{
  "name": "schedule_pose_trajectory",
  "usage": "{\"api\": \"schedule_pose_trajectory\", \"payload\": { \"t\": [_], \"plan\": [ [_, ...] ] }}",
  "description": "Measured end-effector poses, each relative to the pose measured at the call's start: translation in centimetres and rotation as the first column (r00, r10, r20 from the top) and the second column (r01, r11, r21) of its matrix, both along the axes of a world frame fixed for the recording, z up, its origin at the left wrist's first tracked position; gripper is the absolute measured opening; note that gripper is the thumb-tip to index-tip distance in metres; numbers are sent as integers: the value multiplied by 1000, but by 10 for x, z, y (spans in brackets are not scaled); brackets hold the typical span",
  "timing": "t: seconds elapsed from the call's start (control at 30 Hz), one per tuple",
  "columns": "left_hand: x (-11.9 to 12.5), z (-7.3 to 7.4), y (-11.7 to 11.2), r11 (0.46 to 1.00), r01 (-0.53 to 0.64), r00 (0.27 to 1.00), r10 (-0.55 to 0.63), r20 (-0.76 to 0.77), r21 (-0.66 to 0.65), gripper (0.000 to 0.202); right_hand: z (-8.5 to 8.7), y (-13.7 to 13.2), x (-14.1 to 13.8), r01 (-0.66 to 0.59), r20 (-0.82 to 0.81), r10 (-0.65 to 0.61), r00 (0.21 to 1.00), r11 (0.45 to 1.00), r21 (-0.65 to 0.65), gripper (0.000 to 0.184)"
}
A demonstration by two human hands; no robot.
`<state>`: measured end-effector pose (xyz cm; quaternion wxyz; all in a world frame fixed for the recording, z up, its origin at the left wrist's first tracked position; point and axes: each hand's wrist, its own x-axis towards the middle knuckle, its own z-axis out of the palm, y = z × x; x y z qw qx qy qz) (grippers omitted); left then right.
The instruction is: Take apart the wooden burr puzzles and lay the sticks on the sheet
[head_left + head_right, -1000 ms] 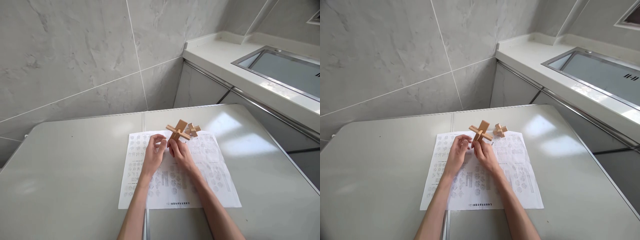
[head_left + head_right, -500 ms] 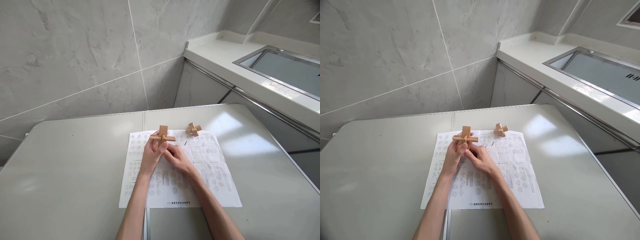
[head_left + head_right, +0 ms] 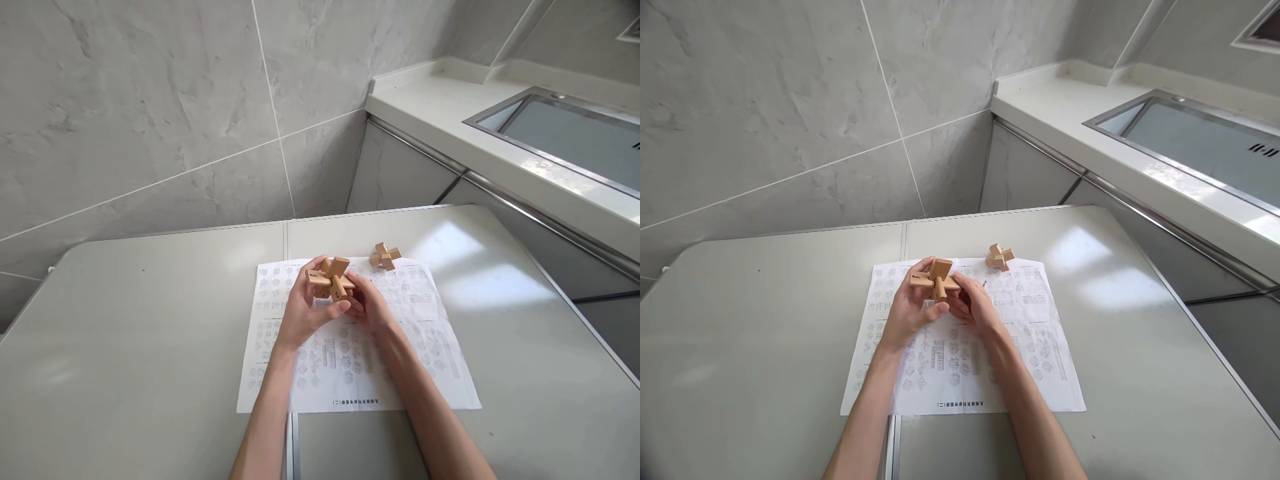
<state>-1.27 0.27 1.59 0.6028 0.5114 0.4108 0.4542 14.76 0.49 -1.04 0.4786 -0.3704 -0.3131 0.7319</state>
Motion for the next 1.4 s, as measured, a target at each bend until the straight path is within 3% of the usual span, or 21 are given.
{"api": "schedule_pose_trajectory", "payload": {
  "t": [0.2, 0.47, 0.9, 1.17, 1.4],
  "plan": [
    [-5, -3, 0, 997, 70, 997, -69, -35, 25, 87, -4, -1, 4, -49, -41, 47, 998, 997, -57, 55],
    [-4, 0, 1, 997, 71, 997, -71, -7, -25, 81, -6, 1, 3, -69, -126, 68, 990, 998, -2, 55],
    [-4, -4, 4, 991, -90, 996, 91, 13, -96, 63, -2, 2, 4, -81, -184, 90, 979, 995, 54, 43],
    [-3, -1, 4, 988, -87, 990, 99, 95, -127, 61, -1, 2, 3, -97, -175, 104, 979, 994, 50, 48],
    [-4, -2, 5, 980, -140, 978, 159, 136, -142, 41, -7, 4, 4, -74, -172, 78, 982, 997, 31, 43]
  ]
}}
